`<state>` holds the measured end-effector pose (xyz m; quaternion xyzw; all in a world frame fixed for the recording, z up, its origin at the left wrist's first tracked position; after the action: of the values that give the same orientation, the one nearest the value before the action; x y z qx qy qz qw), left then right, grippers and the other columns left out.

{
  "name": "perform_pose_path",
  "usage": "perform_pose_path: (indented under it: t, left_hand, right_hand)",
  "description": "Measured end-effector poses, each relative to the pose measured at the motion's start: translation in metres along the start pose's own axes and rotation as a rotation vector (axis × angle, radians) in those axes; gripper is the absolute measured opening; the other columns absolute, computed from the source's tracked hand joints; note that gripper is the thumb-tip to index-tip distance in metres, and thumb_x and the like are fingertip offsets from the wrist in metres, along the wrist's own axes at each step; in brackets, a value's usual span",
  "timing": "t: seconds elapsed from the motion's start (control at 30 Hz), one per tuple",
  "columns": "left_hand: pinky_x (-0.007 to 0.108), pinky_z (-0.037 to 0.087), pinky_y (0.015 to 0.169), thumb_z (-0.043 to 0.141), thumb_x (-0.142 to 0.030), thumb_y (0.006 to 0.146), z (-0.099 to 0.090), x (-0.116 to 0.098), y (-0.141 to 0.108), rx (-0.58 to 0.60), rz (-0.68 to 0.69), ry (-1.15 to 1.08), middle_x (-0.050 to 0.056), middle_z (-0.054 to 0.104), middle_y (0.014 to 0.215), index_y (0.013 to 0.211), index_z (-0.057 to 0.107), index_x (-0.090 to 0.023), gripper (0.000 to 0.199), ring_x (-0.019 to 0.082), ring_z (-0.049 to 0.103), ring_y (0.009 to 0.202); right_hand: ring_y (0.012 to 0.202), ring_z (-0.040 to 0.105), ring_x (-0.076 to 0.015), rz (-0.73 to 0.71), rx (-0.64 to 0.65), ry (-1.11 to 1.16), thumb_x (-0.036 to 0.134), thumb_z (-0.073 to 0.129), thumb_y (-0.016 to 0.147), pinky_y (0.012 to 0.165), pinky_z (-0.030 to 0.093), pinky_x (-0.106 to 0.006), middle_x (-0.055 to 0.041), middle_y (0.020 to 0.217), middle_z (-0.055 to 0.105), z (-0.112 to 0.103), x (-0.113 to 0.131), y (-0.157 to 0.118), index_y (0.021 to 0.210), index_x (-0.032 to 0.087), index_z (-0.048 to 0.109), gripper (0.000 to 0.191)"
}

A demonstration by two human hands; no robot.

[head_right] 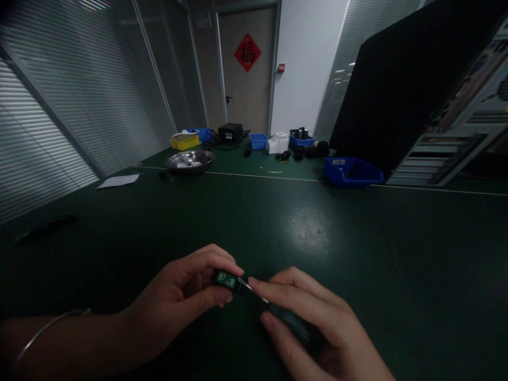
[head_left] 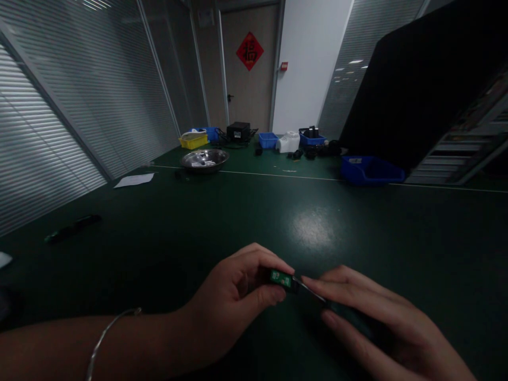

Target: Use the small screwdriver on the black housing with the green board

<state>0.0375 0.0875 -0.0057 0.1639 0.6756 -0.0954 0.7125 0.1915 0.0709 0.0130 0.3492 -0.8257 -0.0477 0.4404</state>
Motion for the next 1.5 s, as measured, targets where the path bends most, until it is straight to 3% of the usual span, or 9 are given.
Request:
perform_pose_path:
  t: [0.13,0.3,0.5,0.8,1.07,1.3,1.5]
  left_hand:
    - [0.025,0.047,0.075,0.064,-0.006,0.084,-0.002,-0.004,0.000,-0.016,0.030,0.064,0.001,0.059,0.095,0.100,0.070,-0.022,0.024,0.013,0.058,0.084]
    - [0.029,0.047,0.079,0.070,-0.011,0.081,-0.002,-0.002,-0.003,-0.003,0.028,0.116,0.002,0.063,0.094,0.097,0.070,-0.020,0.018,0.017,0.060,0.088]
    - [0.027,0.050,0.071,0.073,-0.013,0.079,0.001,0.014,-0.002,0.004,-0.150,-0.127,0.001,0.068,0.076,0.089,0.073,-0.016,0.011,0.013,0.063,0.070]
    - [0.024,0.054,0.069,0.078,-0.014,0.076,-0.001,0.018,-0.001,-0.027,-0.175,-0.272,0.002,0.074,0.077,0.086,0.075,-0.015,0.010,0.011,0.068,0.066]
    - [0.024,0.055,0.069,0.078,-0.015,0.076,-0.001,0.016,0.000,-0.032,-0.175,-0.271,0.002,0.075,0.077,0.086,0.075,-0.015,0.011,0.012,0.068,0.067]
    - [0.025,0.052,0.070,0.075,-0.013,0.077,0.000,0.017,-0.001,-0.020,-0.165,-0.190,0.001,0.072,0.075,0.088,0.075,-0.016,0.011,0.012,0.066,0.067]
    - [0.025,0.051,0.068,0.073,-0.016,0.080,0.005,0.017,0.000,0.048,-0.178,-0.261,0.002,0.071,0.078,0.088,0.073,-0.015,0.009,0.012,0.064,0.067]
  right_hand:
    - [0.086,0.071,-0.0144,0.004,0.010,0.018,0.010,0.062,0.086,0.065,0.059,-0.017,0.0018,0.102,0.072,0.002,0.005,0.004,0.126,0.041,0.062,0.051]
    - [0.083,0.072,-0.0148,0.023,0.015,0.029,0.011,0.061,0.087,0.066,0.060,-0.019,0.0009,0.097,0.071,0.004,0.006,0.007,0.127,0.040,0.062,0.050]
    - [0.087,0.071,-0.0154,0.000,0.074,0.044,0.007,0.061,0.086,0.071,0.060,-0.021,0.0009,0.100,0.071,0.006,0.007,0.009,0.131,0.042,0.058,0.057]
    - [0.081,0.071,-0.0145,-0.007,0.065,0.079,0.004,0.060,0.085,0.067,0.059,-0.021,0.0001,0.094,0.071,0.007,0.009,0.010,0.129,0.041,0.061,0.057]
    - [0.085,0.072,-0.0167,0.003,0.057,0.100,0.006,0.060,0.086,0.069,0.060,-0.023,-0.0010,0.098,0.073,0.005,0.006,0.008,0.130,0.041,0.060,0.057]
    - [0.069,0.071,-0.0185,0.065,-0.086,0.008,0.030,0.067,0.086,0.059,0.061,-0.025,-0.0051,0.086,0.074,-0.005,0.007,0.014,0.113,0.035,0.074,0.028]
    - [0.068,0.070,-0.0180,0.065,-0.102,0.019,0.034,0.067,0.086,0.058,0.060,-0.026,-0.0050,0.086,0.074,-0.006,0.010,0.014,0.112,0.035,0.075,0.027]
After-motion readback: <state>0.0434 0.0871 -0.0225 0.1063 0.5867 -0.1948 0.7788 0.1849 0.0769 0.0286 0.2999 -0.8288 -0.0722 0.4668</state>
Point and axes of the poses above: each hand's wrist, its own y-axis towards the middle knuckle, its own z-axis out of the palm, x = y × z, the point moved 9 cm from there along y, towards the middle knuckle
